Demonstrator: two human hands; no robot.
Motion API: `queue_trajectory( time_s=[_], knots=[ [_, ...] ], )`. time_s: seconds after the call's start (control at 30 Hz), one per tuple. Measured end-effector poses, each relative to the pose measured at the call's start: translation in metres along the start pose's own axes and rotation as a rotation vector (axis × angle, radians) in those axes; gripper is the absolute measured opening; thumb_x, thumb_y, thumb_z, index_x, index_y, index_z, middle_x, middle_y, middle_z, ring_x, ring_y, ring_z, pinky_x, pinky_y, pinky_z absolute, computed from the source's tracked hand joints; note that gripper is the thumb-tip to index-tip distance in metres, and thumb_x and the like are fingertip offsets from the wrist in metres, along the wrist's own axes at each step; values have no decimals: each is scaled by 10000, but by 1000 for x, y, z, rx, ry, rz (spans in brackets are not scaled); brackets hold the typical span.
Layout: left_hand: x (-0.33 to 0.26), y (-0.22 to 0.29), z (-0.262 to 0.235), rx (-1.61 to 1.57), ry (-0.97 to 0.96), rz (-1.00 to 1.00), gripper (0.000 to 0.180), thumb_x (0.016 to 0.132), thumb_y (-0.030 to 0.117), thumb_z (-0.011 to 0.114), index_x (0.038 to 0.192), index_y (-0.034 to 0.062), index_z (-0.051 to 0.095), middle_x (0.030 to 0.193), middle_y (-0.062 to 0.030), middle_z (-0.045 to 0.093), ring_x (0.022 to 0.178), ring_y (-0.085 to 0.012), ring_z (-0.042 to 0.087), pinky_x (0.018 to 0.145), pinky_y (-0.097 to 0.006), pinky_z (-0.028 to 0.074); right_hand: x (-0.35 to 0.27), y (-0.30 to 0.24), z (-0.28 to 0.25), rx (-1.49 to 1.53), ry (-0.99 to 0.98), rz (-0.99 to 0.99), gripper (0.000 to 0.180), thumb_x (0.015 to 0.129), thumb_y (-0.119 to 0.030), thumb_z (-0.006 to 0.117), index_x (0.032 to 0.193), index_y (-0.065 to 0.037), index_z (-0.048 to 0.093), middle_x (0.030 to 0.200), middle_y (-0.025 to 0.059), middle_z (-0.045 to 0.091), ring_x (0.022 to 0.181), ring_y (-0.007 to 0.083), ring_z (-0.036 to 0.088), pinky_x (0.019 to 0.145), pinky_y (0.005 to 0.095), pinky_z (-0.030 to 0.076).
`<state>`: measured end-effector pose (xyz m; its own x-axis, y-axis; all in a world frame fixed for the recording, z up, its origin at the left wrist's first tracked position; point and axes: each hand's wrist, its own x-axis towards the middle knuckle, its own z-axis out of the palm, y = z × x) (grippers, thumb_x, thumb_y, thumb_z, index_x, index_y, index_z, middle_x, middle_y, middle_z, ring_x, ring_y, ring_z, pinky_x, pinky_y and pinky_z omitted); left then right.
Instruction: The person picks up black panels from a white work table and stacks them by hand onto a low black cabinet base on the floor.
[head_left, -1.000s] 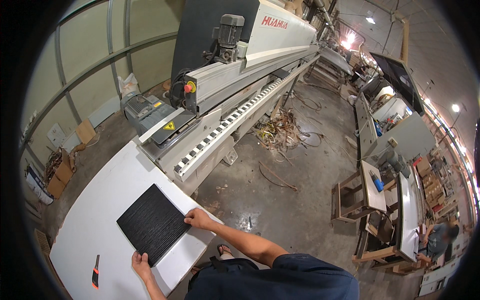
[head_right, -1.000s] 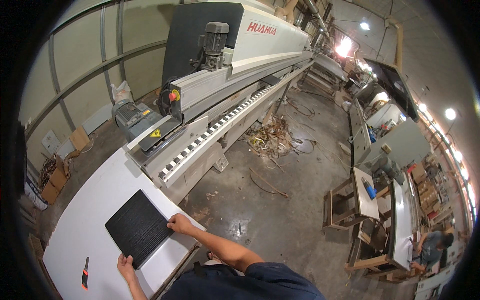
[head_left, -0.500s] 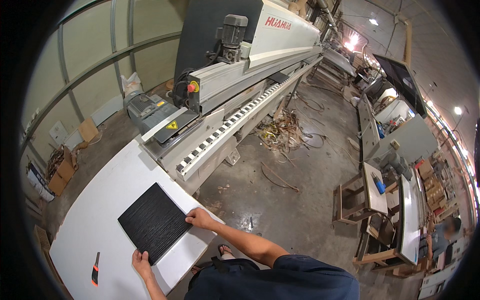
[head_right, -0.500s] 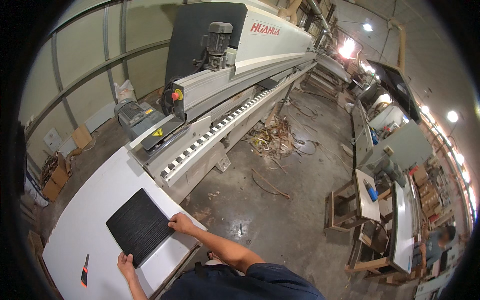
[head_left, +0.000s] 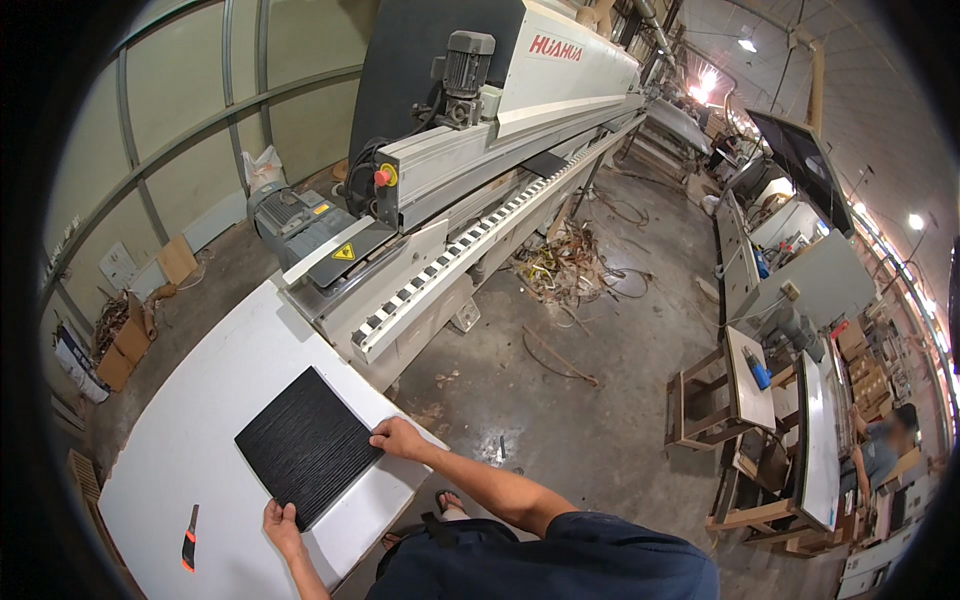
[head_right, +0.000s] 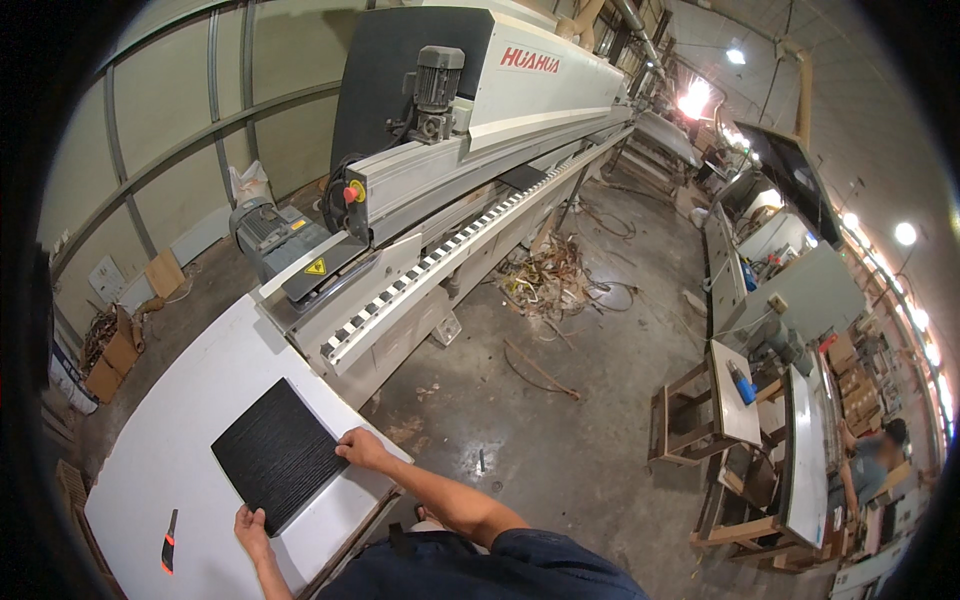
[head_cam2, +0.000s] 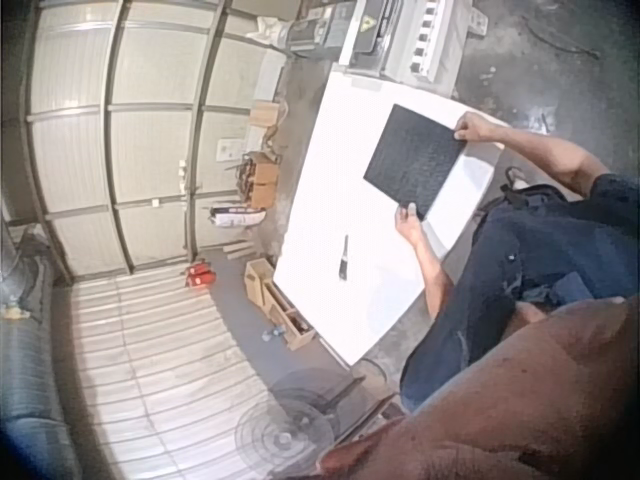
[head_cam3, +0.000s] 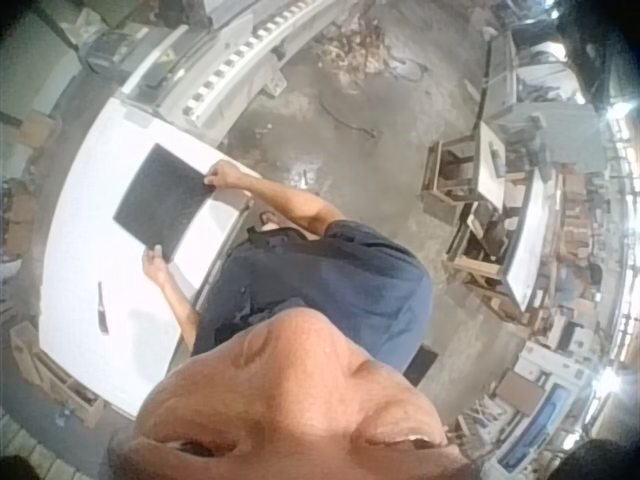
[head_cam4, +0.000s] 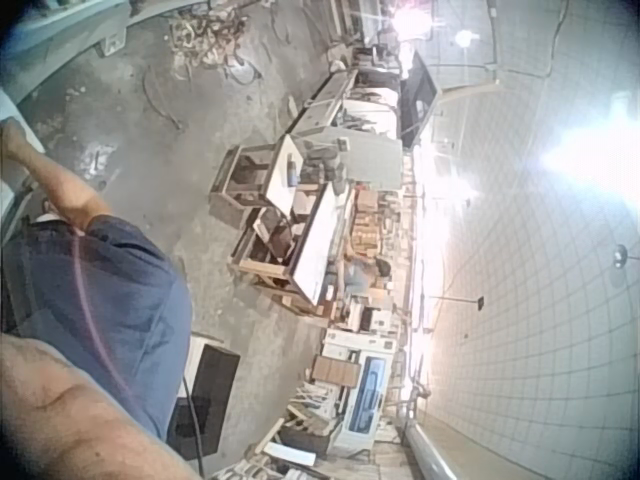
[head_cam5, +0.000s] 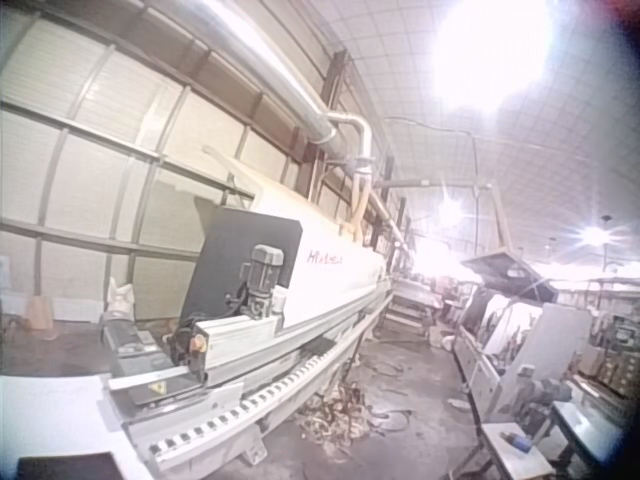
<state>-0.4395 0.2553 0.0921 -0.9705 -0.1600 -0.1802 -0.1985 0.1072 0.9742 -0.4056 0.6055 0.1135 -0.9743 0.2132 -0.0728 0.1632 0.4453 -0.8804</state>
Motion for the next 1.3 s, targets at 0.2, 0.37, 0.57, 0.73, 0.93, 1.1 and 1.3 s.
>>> queue_trajectory(
  time_s=[0.2,0.37,0.57,0.73,0.93,1.1,1.3],
  knots=[
    [-2,5,5,-22,-1,-3,451,784,-17,653,1203,-99,509,957,-71,586,851,-135,532,780,-235,448,-1,3,0,9,5,37,214,758,-216,690,862,-29,692,804,147,675,746,276,649,678,358,494],
    [3,-5,1,-4,-7,5,452,789,-22,648,1209,-103,503,979,-85,592,857,-139,539,779,-236,450,0,1,-1,-17,-9,29,210,759,-215,691,862,-31,694,798,146,674,740,269,650,672,360,493],
    [-6,11,5,29,-3,-24,463,793,-26,640,1222,-110,489,1009,-112,596,883,-158,547,796,-248,451,-3,-3,-1,55,-6,100,205,758,-212,686,859,-33,692,779,142,670,717,269,643,661,365,487],
    [-5,7,2,8,5,-11,471,798,-15,640,1231,-110,482,1029,-123,595,897,-165,549,815,-254,449,-3,-7,-2,40,-25,104,210,774,-198,681,882,-18,685,780,140,671,709,242,635,662,346,487],
    [0,-6,-1,-7,-4,-2,481,803,-2,646,1239,-111,473,1075,-134,596,937,-167,555,847,-263,444,-3,-4,-2,32,-33,119,226,788,-179,684,912,9,677,795,130,677,716,205,634,666,321,491],
    [-12,-2,-4,50,63,89,418,860,88,609,1210,-110,494,1035,-111,595,877,-152,548,804,-273,459,-3,-9,1,38,-33,131,233,791,-182,689,924,8,677,803,123,680,722,204,634,671,320,493],
    [-81,-22,-60,272,-256,-288,323,929,193,518,1182,-3,563,1160,-138,575,1016,-190,574,823,-336,476,-4,6,1,76,-11,120,271,770,-284,688,906,-49,691,844,149,676,781,292,650,701,367,500]
  ],
)
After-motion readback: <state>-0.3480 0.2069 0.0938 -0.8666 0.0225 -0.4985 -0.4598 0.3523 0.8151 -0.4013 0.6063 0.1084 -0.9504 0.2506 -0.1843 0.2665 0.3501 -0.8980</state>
